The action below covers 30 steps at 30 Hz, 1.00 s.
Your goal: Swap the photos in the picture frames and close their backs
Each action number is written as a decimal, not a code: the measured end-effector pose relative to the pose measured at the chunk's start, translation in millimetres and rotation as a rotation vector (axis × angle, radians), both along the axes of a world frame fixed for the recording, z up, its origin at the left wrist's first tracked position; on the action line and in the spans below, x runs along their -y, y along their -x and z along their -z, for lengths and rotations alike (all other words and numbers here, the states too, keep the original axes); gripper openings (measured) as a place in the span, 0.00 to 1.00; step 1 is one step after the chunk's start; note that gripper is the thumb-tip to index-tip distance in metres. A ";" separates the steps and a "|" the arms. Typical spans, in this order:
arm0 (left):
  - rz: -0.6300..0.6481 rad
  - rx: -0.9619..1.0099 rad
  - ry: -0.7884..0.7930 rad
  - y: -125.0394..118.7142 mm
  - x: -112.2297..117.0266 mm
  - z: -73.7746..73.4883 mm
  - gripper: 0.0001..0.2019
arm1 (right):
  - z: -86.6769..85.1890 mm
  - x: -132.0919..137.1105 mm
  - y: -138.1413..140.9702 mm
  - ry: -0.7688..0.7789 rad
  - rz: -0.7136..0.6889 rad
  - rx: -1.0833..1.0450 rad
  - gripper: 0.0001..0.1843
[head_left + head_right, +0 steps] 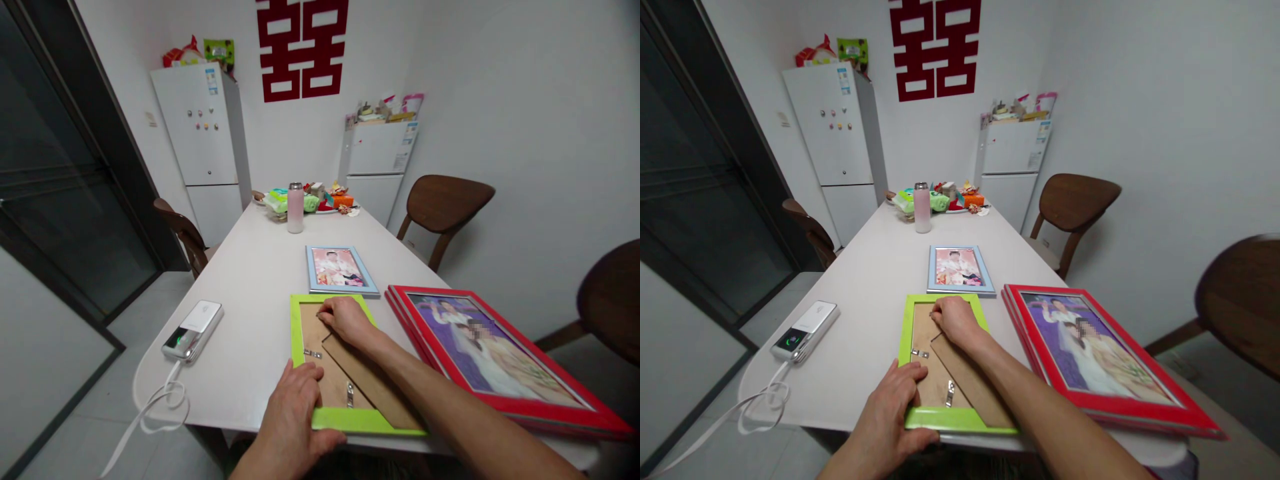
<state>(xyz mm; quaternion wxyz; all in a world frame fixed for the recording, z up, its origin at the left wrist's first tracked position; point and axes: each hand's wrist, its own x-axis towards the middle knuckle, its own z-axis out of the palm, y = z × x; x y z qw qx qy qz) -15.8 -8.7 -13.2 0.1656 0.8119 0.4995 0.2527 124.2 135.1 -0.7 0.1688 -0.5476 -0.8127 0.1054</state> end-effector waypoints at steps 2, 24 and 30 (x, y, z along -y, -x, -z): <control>0.003 -0.011 0.010 -0.6 0.1 -1.6 0.18 | 2.9 -7.2 3.0 0.000 0.077 0.005 0.10; 0.021 -0.099 0.079 -17.6 2.1 -30.9 0.14 | -14.3 46.3 -69.4 0.074 0.234 -0.757 0.17; -0.019 0.442 0.055 -11.9 8.7 -54.9 0.06 | -8.2 106.0 -34.8 0.577 0.187 -1.550 0.18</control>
